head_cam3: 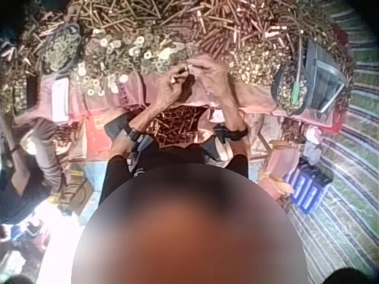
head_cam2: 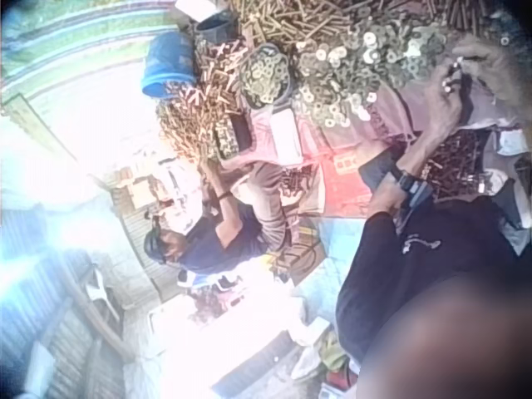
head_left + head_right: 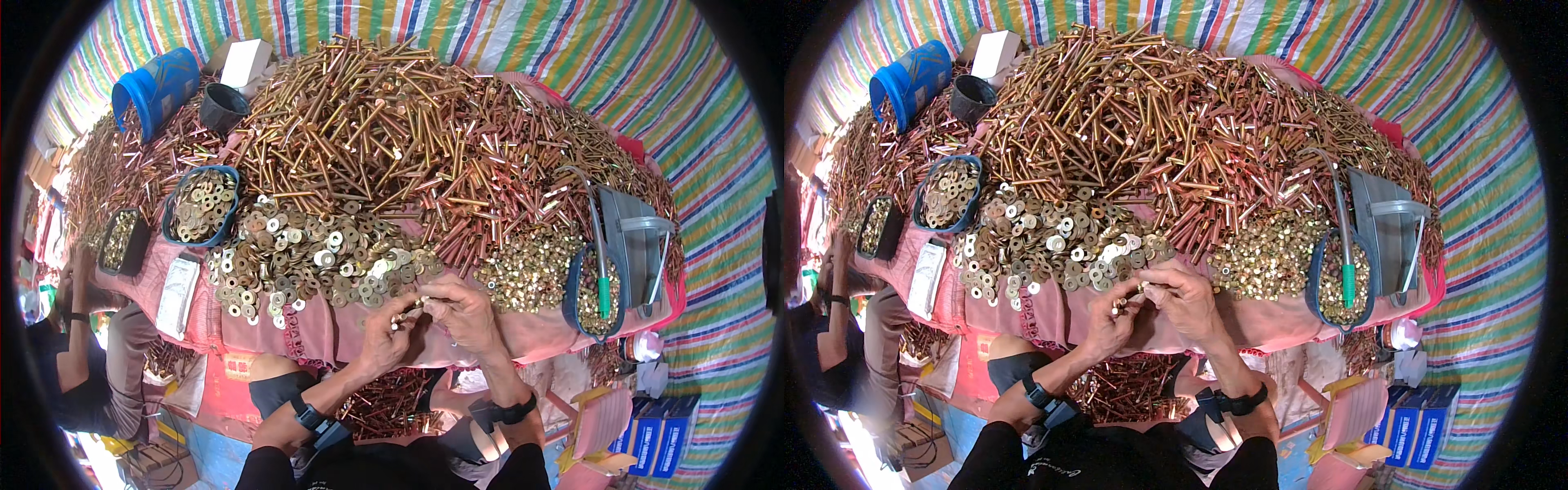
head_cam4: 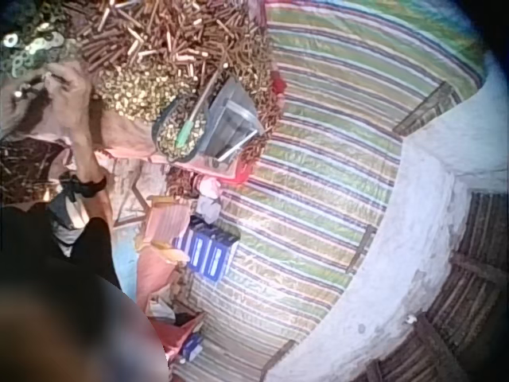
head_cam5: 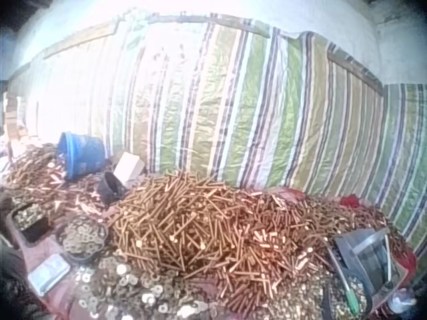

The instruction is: The person picks up and slides a metal washer onto a thin metal rod, then sets the assembly into a pile on the table before repeating the process with another rod and washer.

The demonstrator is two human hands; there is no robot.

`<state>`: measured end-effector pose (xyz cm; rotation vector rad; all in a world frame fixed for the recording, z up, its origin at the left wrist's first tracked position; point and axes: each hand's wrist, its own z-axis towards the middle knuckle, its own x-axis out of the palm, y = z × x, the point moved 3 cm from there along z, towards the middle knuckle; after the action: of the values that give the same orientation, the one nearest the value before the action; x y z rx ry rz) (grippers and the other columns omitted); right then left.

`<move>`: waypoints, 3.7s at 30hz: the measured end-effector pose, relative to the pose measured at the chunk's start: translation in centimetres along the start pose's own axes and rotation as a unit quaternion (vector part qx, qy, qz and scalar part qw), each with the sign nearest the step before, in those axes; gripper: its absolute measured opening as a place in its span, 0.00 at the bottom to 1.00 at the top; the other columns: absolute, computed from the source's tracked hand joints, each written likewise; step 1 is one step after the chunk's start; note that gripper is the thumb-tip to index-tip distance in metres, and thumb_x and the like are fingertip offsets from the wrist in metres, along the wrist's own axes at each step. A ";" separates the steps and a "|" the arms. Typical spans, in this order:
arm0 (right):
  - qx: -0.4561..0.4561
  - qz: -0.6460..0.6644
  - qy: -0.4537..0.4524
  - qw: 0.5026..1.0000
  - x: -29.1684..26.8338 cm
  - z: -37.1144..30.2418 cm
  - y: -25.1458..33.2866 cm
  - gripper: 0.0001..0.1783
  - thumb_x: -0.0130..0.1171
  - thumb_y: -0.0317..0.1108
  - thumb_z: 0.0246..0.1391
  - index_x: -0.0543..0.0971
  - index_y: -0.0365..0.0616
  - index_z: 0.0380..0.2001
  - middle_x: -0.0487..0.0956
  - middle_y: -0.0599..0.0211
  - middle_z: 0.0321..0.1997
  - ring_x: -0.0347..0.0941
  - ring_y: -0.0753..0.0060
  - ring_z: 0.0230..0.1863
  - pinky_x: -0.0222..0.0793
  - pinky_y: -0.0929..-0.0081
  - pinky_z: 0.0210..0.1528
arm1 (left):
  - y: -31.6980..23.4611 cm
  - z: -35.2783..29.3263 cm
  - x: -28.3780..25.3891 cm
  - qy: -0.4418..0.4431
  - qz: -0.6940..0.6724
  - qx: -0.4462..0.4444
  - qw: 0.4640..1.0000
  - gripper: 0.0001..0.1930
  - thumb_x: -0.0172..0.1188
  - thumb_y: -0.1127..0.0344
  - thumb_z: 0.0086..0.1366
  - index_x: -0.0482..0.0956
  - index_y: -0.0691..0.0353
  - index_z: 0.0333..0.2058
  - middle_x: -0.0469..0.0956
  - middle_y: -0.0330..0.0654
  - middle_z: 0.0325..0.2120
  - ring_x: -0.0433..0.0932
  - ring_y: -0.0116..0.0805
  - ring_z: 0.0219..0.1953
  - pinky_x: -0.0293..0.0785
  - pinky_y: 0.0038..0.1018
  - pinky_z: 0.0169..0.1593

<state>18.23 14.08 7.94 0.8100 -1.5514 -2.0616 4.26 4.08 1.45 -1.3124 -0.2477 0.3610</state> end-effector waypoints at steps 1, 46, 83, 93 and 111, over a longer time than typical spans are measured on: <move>0.010 -0.012 -0.007 1.000 0.1 0.0 0.2 0.13 0.67 0.26 0.64 0.85 0.33 0.50 0.84 0.61 0.49 0.81 0.73 0.45 0.78 0.76 0.49 | 0.0 0.1 0.0 0.000 0.004 0.008 1.000 0.22 0.54 0.81 0.65 0.81 0.65 0.57 0.86 0.55 0.45 0.87 0.41 0.46 0.81 0.31 0.51; -0.002 -0.141 -0.061 0.988 2.5 -1.1 2.3 0.13 0.75 0.31 0.55 0.84 0.38 0.41 0.83 0.64 0.33 0.80 0.74 0.32 0.74 0.74 0.32 | 0.2 -0.9 -0.7 -0.002 0.030 0.033 0.999 0.15 0.60 0.81 0.66 0.81 0.64 0.50 0.83 0.44 0.31 0.79 0.26 0.29 0.73 0.25 0.33; -0.083 -0.129 -0.067 0.986 2.1 -0.5 2.2 0.11 0.76 0.30 0.56 0.83 0.38 0.36 0.84 0.69 0.34 0.75 0.85 0.30 0.70 0.80 0.29 | 0.0 -0.7 -0.8 0.016 0.003 0.039 0.999 0.12 0.63 0.75 0.71 0.84 0.65 0.52 0.86 0.43 0.34 0.81 0.27 0.32 0.77 0.26 0.38; 0.261 -0.058 0.073 0.961 -0.6 -0.7 -2.8 0.16 0.71 0.38 0.61 0.85 0.34 0.40 0.86 0.64 0.30 0.81 0.77 0.32 0.76 0.72 0.35 | 1.4 0.4 -0.5 -0.054 -0.173 -0.116 0.977 0.13 0.62 0.65 0.77 0.79 0.71 0.48 0.81 0.38 0.28 0.75 0.19 0.27 0.74 0.20 0.32; 0.045 -0.428 -0.033 0.902 -0.4 1.6 -4.7 0.14 0.62 0.35 0.65 0.85 0.43 0.51 0.81 0.47 0.38 0.80 0.40 0.37 0.77 0.50 0.43 | -0.4 0.5 0.2 0.041 -0.130 -0.093 0.986 0.13 0.63 0.73 0.73 0.82 0.70 0.53 0.87 0.43 0.40 0.85 0.28 0.44 0.81 0.25 0.49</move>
<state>17.49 16.74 3.86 1.7073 -1.4701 -2.6159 4.30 4.48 1.94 -1.4546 -0.3870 0.0624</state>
